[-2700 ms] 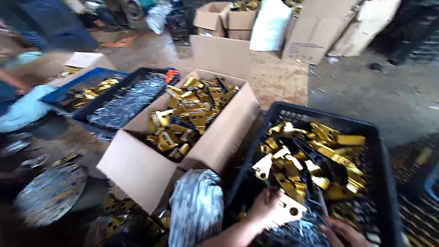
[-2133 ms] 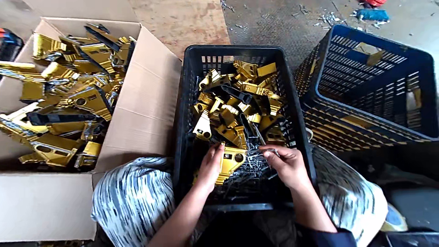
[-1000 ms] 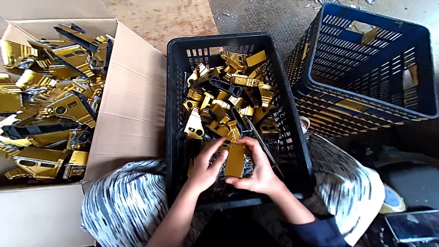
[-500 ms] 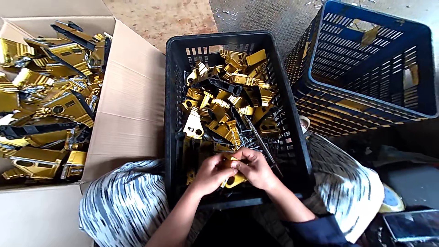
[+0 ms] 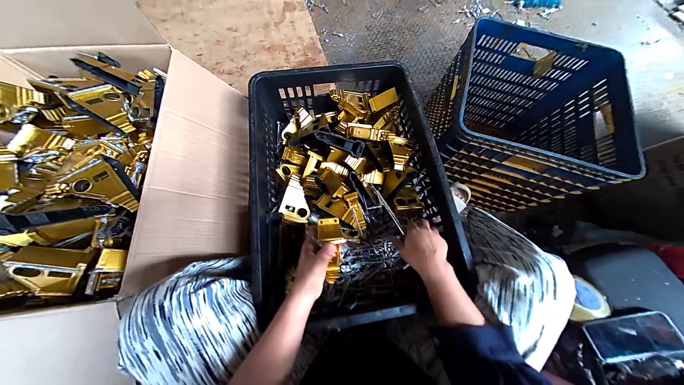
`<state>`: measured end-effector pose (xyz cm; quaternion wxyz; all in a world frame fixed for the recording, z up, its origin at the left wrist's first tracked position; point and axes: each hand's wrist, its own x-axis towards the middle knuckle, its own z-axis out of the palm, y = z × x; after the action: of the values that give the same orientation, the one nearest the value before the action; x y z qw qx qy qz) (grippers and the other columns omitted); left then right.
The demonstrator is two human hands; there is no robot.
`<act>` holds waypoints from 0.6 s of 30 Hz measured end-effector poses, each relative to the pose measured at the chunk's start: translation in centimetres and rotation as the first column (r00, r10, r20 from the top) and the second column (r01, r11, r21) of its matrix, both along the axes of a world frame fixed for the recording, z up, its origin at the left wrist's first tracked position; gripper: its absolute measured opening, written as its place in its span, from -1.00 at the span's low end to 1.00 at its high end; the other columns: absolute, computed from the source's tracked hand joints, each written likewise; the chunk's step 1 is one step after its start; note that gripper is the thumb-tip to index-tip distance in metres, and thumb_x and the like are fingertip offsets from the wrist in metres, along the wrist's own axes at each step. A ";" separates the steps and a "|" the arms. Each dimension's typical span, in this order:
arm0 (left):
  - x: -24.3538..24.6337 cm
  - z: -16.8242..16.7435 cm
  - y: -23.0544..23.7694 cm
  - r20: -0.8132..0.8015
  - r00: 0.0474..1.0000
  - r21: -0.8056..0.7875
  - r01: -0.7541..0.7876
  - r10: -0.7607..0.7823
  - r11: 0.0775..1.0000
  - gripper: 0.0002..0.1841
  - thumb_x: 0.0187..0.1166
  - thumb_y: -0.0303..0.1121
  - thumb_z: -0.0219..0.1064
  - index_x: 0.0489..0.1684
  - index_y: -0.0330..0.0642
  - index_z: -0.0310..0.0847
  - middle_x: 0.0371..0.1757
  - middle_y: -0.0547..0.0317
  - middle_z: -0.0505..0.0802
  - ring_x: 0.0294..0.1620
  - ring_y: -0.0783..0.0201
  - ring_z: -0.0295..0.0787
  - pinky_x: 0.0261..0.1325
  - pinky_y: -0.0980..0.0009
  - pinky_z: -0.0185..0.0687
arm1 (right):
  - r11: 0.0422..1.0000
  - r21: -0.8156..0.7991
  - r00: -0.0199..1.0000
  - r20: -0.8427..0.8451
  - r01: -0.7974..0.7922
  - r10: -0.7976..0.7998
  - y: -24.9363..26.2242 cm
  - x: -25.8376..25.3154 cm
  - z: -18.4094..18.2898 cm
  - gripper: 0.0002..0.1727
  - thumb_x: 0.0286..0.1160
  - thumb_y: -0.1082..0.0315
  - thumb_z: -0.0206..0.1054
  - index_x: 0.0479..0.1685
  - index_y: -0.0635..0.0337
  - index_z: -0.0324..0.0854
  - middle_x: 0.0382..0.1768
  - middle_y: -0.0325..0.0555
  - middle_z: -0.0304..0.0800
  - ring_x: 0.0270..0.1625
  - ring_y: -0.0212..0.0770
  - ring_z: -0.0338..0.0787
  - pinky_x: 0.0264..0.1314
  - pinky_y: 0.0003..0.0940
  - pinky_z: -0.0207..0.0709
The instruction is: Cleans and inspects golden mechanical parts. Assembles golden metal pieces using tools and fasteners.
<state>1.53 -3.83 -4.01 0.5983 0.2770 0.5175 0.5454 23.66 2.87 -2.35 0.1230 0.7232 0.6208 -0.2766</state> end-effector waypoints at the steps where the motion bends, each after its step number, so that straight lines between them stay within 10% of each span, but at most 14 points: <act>1: -0.1 0.2 0.1 0.043 0.999 -0.048 -0.026 0.029 0.998 0.35 -0.31 0.67 0.51 0.41 -0.34 0.27 -0.08 0.19 0.73 -0.22 0.35 0.75 -0.14 0.39 0.80 | 0.993 -0.118 0.994 0.110 -0.005 0.018 0.2 0.1 -0.1 -0.36 0.48 0.05 0.44 0.39 0.39 0.59 0.50 0.41 0.52 0.48 0.42 0.59 0.31 0.46 0.49; 8: -0.2 3.4 0.3 0.299 0.947 -0.293 -0.030 0.121 0.956 -0.03 0.55 0.53 -0.61 0.37 -0.13 0.35 -0.02 -0.01 0.89 -0.46 0.27 0.80 -0.54 0.44 0.67 | 0.997 -0.079 0.999 0.051 0.000 0.004 -1.1 0.2 1.8 -0.49 0.80 0.09 0.01 0.45 0.28 0.51 0.29 0.31 0.72 0.38 0.30 0.72 0.30 0.33 0.54; 13: -0.3 2.3 0.8 0.225 0.942 -0.343 -0.165 0.251 0.925 -0.35 0.82 0.24 -0.33 -0.05 -0.13 0.51 -0.46 0.11 0.72 -0.64 0.27 0.64 -0.68 0.40 0.57 | 0.738 0.675 0.922 -0.265 -0.031 0.282 -3.7 1.1 0.0 -0.62 0.73 0.22 0.11 0.22 0.38 0.54 -0.39 0.03 0.76 -0.25 0.07 0.81 0.08 0.21 0.62; 16: -0.1 1.1 1.2 0.069 0.958 -0.312 -0.245 0.279 0.918 -0.33 0.85 0.20 -0.30 0.03 -0.21 0.58 -0.37 0.01 0.76 -0.58 0.19 0.68 -0.62 0.32 0.62 | 0.781 0.622 0.826 -0.414 -0.049 0.382 -3.6 -0.3 -1.1 -0.64 0.74 0.25 0.13 0.21 0.36 0.60 -0.21 0.03 0.83 -0.07 0.02 0.85 0.34 0.23 0.57; 18: 0.1 0.9 1.5 -0.020 0.954 -0.297 -0.290 0.298 0.910 -0.33 0.86 0.17 -0.32 0.03 -0.24 0.58 -0.39 0.00 0.75 -0.57 0.17 0.70 -0.60 0.28 0.65 | 0.749 0.661 0.804 -0.425 -0.037 0.415 -4.1 -1.8 -0.7 -0.64 0.76 0.26 0.08 0.20 0.38 0.58 -0.32 0.00 0.81 -0.23 -0.05 0.86 0.06 0.04 0.72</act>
<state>1.65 -2.29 -3.07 0.5508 0.0959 0.6214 0.5489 21.91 -1.25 -3.08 -0.2718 0.5268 0.7712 -0.2322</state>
